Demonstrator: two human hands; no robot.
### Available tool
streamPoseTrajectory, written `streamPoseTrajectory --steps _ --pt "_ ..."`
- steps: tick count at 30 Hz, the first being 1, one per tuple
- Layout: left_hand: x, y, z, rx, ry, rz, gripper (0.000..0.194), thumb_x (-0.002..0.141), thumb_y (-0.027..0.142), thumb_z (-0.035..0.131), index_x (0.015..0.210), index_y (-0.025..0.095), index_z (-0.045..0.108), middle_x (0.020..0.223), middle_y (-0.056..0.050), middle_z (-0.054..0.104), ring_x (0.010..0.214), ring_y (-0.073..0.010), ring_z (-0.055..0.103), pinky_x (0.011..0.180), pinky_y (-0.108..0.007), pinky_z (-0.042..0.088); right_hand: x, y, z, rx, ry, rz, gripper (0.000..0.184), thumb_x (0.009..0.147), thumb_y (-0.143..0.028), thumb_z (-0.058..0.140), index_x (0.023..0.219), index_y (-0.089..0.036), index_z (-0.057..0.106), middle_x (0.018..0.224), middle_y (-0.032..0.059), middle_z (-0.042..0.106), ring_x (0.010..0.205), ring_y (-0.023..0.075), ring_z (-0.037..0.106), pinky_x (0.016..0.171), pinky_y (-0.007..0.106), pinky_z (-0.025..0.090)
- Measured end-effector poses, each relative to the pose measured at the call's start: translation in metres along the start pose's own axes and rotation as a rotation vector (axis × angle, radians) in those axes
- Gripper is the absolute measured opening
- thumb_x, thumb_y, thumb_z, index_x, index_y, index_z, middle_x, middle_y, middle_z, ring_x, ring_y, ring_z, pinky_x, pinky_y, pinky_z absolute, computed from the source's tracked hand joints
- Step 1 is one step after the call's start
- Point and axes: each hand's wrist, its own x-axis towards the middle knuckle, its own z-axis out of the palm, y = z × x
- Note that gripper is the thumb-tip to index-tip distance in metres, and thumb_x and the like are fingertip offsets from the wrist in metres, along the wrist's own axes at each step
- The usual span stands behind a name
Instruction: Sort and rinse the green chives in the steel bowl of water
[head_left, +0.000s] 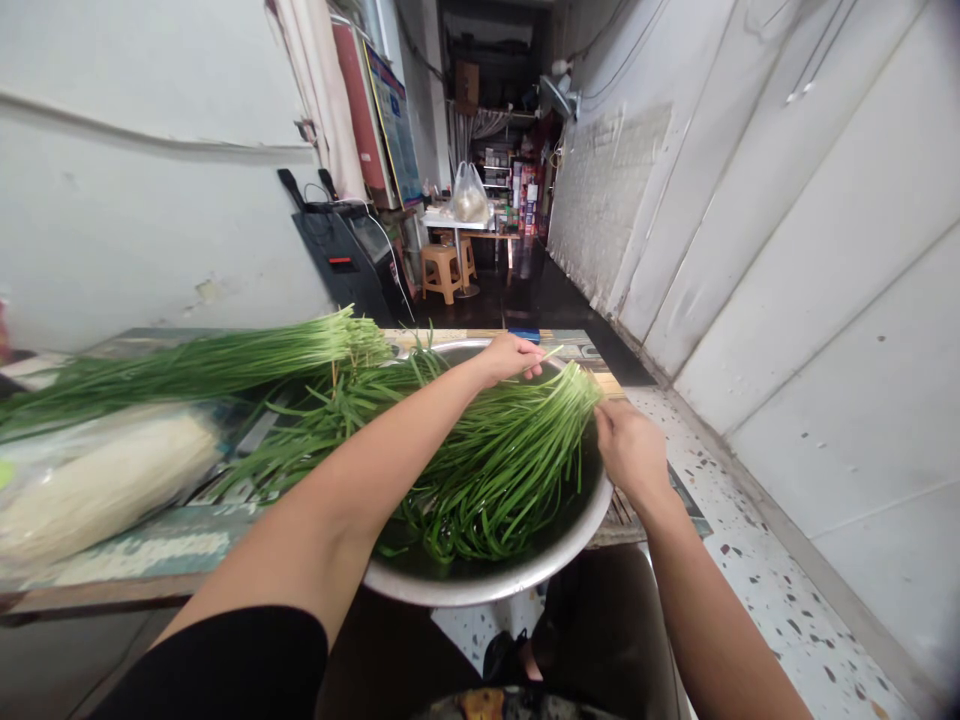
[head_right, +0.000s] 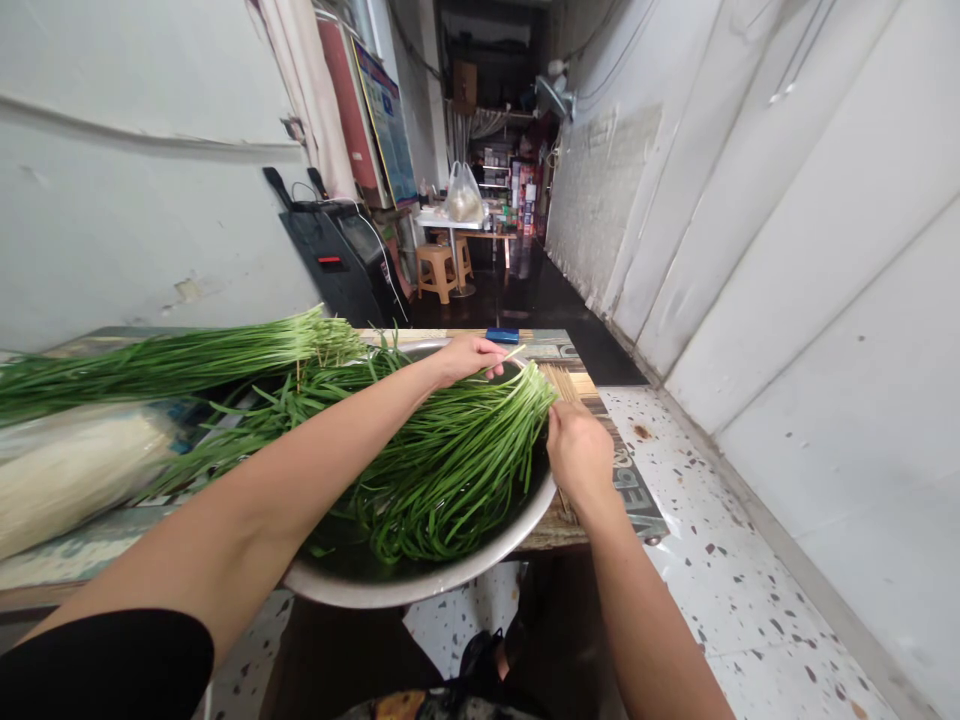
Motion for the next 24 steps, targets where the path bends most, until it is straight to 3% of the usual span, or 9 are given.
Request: streamPoseTrajectory --steps 24 --pt "0.0009 -0.0021 -0.0005 -0.001 -0.012 0.014 0.018 0.079 0.012 0.057 0.089 0.007 0.071 0.064 -0.003 0.065 0.049 -0.0052 0.052 0.055 -0.018 0.042 0.0010 0.0012 0.0020 -0.011 0.015 -0.001 0.028 0.091 -0.026 0.038 0.072 -0.019 0.057 0.077 0.0041 0.061 0.070 0.0143 0.052 0.062 0.026 0.029"
